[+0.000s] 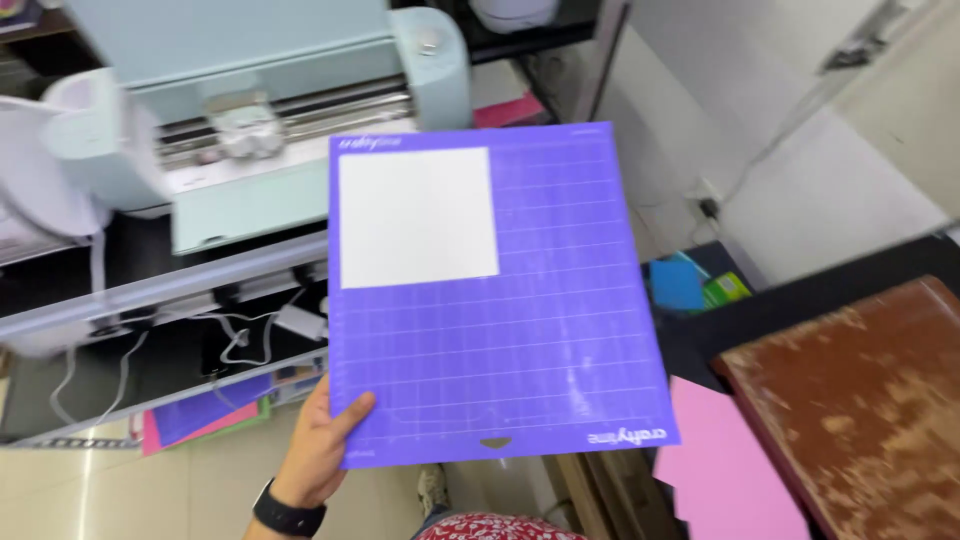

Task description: Operating a craft cutting machine and preparing paper on cutting mats using a roller and peeling tools.

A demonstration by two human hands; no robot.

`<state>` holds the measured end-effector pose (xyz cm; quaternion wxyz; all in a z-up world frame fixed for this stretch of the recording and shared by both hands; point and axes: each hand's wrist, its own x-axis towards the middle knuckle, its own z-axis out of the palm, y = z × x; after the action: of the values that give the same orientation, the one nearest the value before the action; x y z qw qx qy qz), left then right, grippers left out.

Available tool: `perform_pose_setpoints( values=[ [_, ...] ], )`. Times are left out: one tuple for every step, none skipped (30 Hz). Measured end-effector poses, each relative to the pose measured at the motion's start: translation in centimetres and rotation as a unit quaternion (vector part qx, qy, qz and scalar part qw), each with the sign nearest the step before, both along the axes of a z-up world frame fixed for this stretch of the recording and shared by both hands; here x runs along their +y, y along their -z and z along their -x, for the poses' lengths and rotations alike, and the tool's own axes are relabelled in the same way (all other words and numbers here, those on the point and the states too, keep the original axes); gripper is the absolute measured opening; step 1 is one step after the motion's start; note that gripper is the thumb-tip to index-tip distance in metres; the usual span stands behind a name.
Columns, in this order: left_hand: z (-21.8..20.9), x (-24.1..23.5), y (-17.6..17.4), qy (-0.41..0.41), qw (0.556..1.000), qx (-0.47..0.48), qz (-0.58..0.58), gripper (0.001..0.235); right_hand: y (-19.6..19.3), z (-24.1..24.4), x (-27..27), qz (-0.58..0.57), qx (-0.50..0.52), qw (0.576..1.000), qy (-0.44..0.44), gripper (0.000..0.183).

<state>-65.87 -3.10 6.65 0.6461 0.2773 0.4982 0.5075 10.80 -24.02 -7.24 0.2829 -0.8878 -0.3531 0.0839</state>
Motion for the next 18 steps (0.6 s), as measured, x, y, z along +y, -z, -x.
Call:
perform_pose_setpoints(
  values=[
    [2.8,-0.7,-0.2,-0.050,0.997,-0.006,0.051,0.051,1.6,1.3,5.5,-0.020,0.038,0.999,-0.027,0.053],
    [4.8,-0.8,-0.1,-0.062,0.997,-0.005,0.049,0.051,0.5,5.5,9.3,-0.040,0.077,0.995,-0.054,0.052],
    [6.8,-0.8,-0.1,-0.078,0.995,-0.008,0.062,0.055,-0.7,10.0,12.9,-0.059,0.116,0.988,-0.081,0.052],
    [8.7,-0.9,0.0,-0.094,0.993,-0.011,0.074,0.059,-2.1,14.6,16.3,-0.078,0.156,0.979,-0.107,0.051],
    [10.3,-0.3,0.0,-0.101,0.992,-0.010,0.075,0.059,-3.7,19.3,18.6,-0.094,0.194,0.968,-0.129,0.051],
    [11.7,0.2,0.1,-0.099,0.992,-0.013,0.075,0.061,-5.4,24.1,20.1,-0.110,0.233,0.955,-0.150,0.051],
    [13.1,0.6,0.2,-0.096,0.992,-0.015,0.078,0.062,-8.1,29.6,21.5,-0.123,0.272,0.940,-0.168,0.051],
    [14.4,1.1,1.1,-0.102,0.991,-0.014,0.081,0.062,-10.3,35.0,22.9,-0.118,0.275,0.939,-0.173,0.051],
    [15.7,1.9,2.0,-0.092,0.994,-0.025,0.058,0.058,-12.5,40.3,24.4,-0.112,0.352,0.905,-0.209,0.059],
    [16.8,2.7,2.8,-0.081,0.995,-0.036,0.034,0.053,-14.8,45.5,25.8,-0.105,0.427,0.865,-0.243,0.068],
    [17.5,3.1,2.1,-0.085,0.995,-0.036,0.032,0.053,-14.6,47.7,26.7,-0.104,0.427,0.864,-0.247,0.068],
    [18.1,3.5,1.4,-0.073,0.996,-0.030,0.045,0.054,-14.5,49.9,27.6,-0.118,0.456,0.843,-0.260,0.070],
    [18.4,4.1,0.8,-0.061,0.996,-0.027,0.056,0.055,-14.5,51.7,28.7,-0.132,0.481,0.822,-0.274,0.071],
    [18.9,4.7,0.4,-0.064,0.996,-0.029,0.052,0.055,-15.1,52.6,29.2,-0.133,0.479,0.822,-0.279,0.071],
    [19.4,5.0,0.1,-0.040,0.998,-0.027,0.051,0.053,-15.6,53.4,29.5,-0.143,0.482,0.815,-0.288,0.065],
    [19.7,5.3,-0.1,-0.016,0.998,-0.024,0.049,0.052,-16.1,54.1,29.8,-0.153,0.485,0.808,-0.298,0.059],
    [19.9,5.4,-0.4,-0.017,0.998,-0.027,0.051,0.052,-16.3,54.4,30.4,-0.150,0.483,0.809,-0.298,0.059],
    [20.0,5.4,-0.7,-0.027,0.998,-0.022,0.046,0.051,-16.6,54.7,31.0,-0.134,0.477,0.819,-0.289,0.055]
  ],
)
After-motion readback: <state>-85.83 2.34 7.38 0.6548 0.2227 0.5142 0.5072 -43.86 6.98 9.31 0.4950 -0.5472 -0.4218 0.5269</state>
